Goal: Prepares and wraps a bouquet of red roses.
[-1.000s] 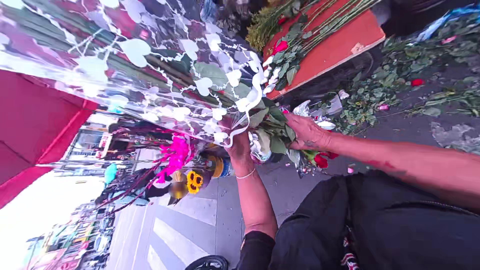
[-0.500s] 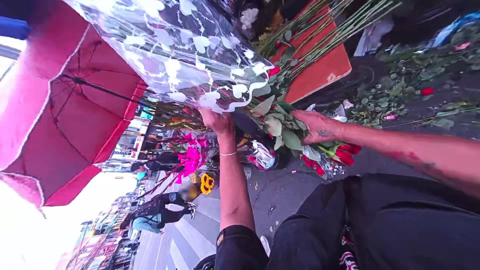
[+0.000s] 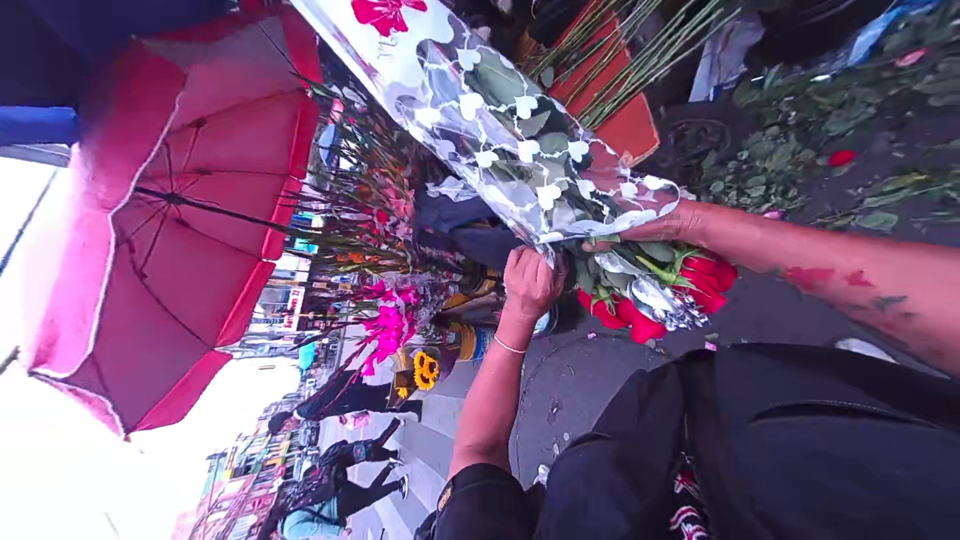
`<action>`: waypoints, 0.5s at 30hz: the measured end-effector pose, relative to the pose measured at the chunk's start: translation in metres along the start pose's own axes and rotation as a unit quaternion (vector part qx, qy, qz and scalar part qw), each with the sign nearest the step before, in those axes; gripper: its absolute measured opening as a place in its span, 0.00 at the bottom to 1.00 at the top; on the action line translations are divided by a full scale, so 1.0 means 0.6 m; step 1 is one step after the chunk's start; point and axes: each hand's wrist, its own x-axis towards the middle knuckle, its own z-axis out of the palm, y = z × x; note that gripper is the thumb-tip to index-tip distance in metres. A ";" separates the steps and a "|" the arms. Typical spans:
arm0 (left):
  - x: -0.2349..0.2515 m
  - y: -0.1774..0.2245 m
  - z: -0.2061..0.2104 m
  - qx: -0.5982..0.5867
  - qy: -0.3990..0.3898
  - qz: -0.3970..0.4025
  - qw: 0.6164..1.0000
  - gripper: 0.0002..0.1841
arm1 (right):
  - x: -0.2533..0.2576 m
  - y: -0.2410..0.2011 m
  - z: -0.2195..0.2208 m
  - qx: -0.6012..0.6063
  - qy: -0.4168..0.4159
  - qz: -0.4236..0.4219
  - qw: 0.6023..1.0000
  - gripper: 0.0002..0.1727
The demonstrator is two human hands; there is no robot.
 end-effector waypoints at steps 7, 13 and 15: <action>-0.015 0.109 0.013 -0.067 -0.048 -0.034 0.996 0.12 | -0.007 0.102 -0.017 -0.040 -0.001 -0.050 0.998 0.30; 0.026 0.106 -0.041 -0.161 -0.183 0.054 0.968 0.14 | -0.030 0.140 -0.019 -0.148 -0.111 0.073 0.980 0.40; 0.036 0.025 -0.088 -0.052 -0.197 0.064 0.977 0.20 | -0.063 0.152 -0.030 -0.194 -0.119 0.079 0.971 0.22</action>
